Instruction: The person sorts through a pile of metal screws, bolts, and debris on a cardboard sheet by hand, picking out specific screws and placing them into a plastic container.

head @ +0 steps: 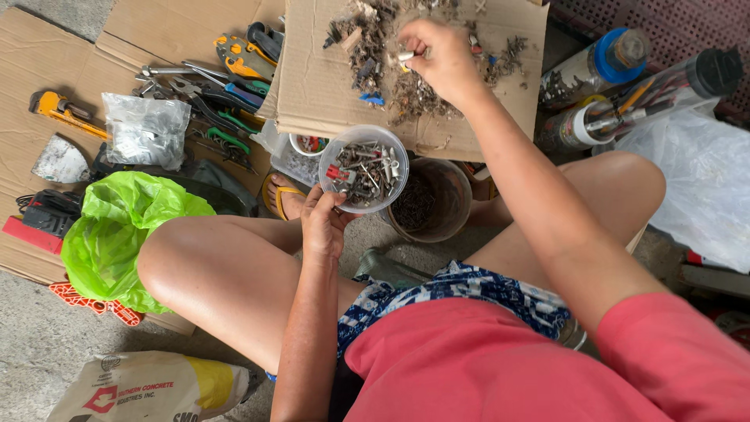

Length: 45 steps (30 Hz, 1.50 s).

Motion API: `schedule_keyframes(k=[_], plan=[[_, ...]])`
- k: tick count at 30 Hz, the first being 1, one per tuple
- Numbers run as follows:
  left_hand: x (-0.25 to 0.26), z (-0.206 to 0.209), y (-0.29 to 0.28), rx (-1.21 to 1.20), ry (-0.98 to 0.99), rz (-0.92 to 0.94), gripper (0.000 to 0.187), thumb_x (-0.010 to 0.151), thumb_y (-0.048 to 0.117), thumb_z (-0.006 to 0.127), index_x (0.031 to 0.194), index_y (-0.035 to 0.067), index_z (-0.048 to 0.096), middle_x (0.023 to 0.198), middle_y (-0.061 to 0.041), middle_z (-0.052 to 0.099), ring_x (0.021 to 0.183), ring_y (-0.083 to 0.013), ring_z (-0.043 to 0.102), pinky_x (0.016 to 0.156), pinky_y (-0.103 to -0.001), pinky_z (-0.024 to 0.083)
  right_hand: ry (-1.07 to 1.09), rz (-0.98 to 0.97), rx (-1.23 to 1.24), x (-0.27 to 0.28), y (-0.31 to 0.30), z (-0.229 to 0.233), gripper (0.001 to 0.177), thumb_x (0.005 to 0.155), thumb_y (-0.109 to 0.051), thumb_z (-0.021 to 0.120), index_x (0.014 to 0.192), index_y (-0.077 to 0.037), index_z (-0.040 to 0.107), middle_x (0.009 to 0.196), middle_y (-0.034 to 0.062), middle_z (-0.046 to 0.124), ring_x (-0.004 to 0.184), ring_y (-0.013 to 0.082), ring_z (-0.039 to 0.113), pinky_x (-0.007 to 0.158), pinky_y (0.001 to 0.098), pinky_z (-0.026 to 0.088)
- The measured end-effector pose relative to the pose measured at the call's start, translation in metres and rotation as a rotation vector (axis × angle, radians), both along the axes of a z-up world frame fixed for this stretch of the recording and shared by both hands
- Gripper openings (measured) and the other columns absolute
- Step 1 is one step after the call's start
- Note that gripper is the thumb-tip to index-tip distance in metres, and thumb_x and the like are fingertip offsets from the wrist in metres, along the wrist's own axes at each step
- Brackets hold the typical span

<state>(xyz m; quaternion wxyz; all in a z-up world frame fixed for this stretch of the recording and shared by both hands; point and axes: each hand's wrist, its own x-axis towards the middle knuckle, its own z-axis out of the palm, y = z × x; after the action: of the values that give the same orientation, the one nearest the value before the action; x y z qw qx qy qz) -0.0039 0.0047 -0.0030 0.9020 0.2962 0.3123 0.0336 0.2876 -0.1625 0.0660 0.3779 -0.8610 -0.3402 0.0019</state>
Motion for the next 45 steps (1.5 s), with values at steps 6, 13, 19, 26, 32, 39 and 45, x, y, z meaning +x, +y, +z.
schedule_keyframes(k=[6, 13, 19, 26, 32, 39, 45], plan=[[-0.002, -0.002, -0.001, -0.012, -0.037, -0.001, 0.031, 0.084, 0.006, 0.061, 0.114, -0.003, 0.061, 0.098, -0.013, 0.07, 0.074, -0.0215, 0.073, 0.062, -0.034, 0.066, -0.049, 0.057, -0.015, -0.006, -0.004, 0.003, 0.035, 0.096, 0.007, 0.075, 0.125, -0.011, 0.07, 0.107, 0.0052, 0.072, 0.101, 0.0179, 0.07, 0.095, 0.0332, 0.057], [-0.001, 0.002, 0.002, -0.011, -0.043, -0.006, 0.028, 0.086, 0.007, 0.06, 0.112, -0.002, 0.061, 0.098, -0.014, 0.071, 0.074, -0.022, 0.072, 0.062, -0.035, 0.065, 0.128, -0.056, 0.111, -0.004, -0.004, 0.013, 0.019, 0.097, -0.006, 0.08, 0.115, -0.006, 0.074, 0.096, 0.0046, 0.077, 0.084, 0.0112, 0.07, 0.077, 0.0269, 0.057], [-0.001, 0.0, 0.001, -0.017, -0.052, 0.003, 0.027, 0.086, 0.007, 0.061, 0.111, -0.002, 0.061, 0.097, -0.014, 0.071, 0.073, -0.0218, 0.072, 0.062, -0.035, 0.065, 0.159, -0.14, -0.02, -0.01, -0.002, 0.022, 0.013, 0.096, -0.019, 0.083, 0.099, -0.006, 0.081, 0.077, 0.0043, 0.074, 0.065, 0.0089, 0.065, 0.062, 0.0266, 0.051], [-0.002, -0.002, 0.001, -0.023, -0.055, 0.002, 0.026, 0.086, 0.006, 0.061, 0.11, -0.002, 0.061, 0.095, -0.013, 0.07, 0.073, -0.0211, 0.071, 0.062, -0.035, 0.066, 0.38, -0.038, -0.071, -0.057, 0.015, 0.051, 0.012, 0.096, -0.02, 0.077, 0.101, -0.011, 0.08, 0.086, 0.0014, 0.078, 0.07, 0.0091, 0.072, 0.068, 0.0268, 0.059], [-0.001, 0.001, -0.001, 0.001, -0.014, -0.012, 0.029, 0.085, 0.006, 0.062, 0.112, -0.002, 0.061, 0.096, -0.013, 0.07, 0.074, -0.0218, 0.073, 0.061, -0.034, 0.065, 0.405, 0.136, -0.117, -0.098, 0.008, 0.036, 0.015, 0.094, -0.017, 0.075, 0.107, -0.011, 0.078, 0.097, 0.0068, 0.078, 0.082, 0.0136, 0.073, 0.076, 0.0286, 0.06], [-0.002, 0.0, -0.002, -0.004, -0.022, -0.016, 0.031, 0.084, 0.007, 0.062, 0.114, -0.003, 0.061, 0.095, -0.012, 0.07, 0.073, -0.0222, 0.074, 0.06, -0.033, 0.066, 0.022, -0.284, -0.275, -0.051, -0.075, -0.003, 0.008, 0.093, -0.01, 0.08, 0.101, -0.012, 0.079, 0.104, 0.0066, 0.067, 0.085, 0.018, 0.065, 0.078, 0.0328, 0.059], [0.0, -0.001, -0.004, -0.007, -0.018, -0.017, 0.033, 0.083, 0.006, 0.062, 0.115, -0.004, 0.061, 0.096, -0.012, 0.07, 0.074, -0.0224, 0.074, 0.062, -0.035, 0.066, -0.257, -0.412, -0.419, -0.019, -0.092, -0.022, 0.027, 0.087, 0.003, 0.076, 0.104, -0.017, 0.083, 0.105, 0.0084, 0.065, 0.108, 0.0254, 0.058, 0.1, 0.0455, 0.044]])
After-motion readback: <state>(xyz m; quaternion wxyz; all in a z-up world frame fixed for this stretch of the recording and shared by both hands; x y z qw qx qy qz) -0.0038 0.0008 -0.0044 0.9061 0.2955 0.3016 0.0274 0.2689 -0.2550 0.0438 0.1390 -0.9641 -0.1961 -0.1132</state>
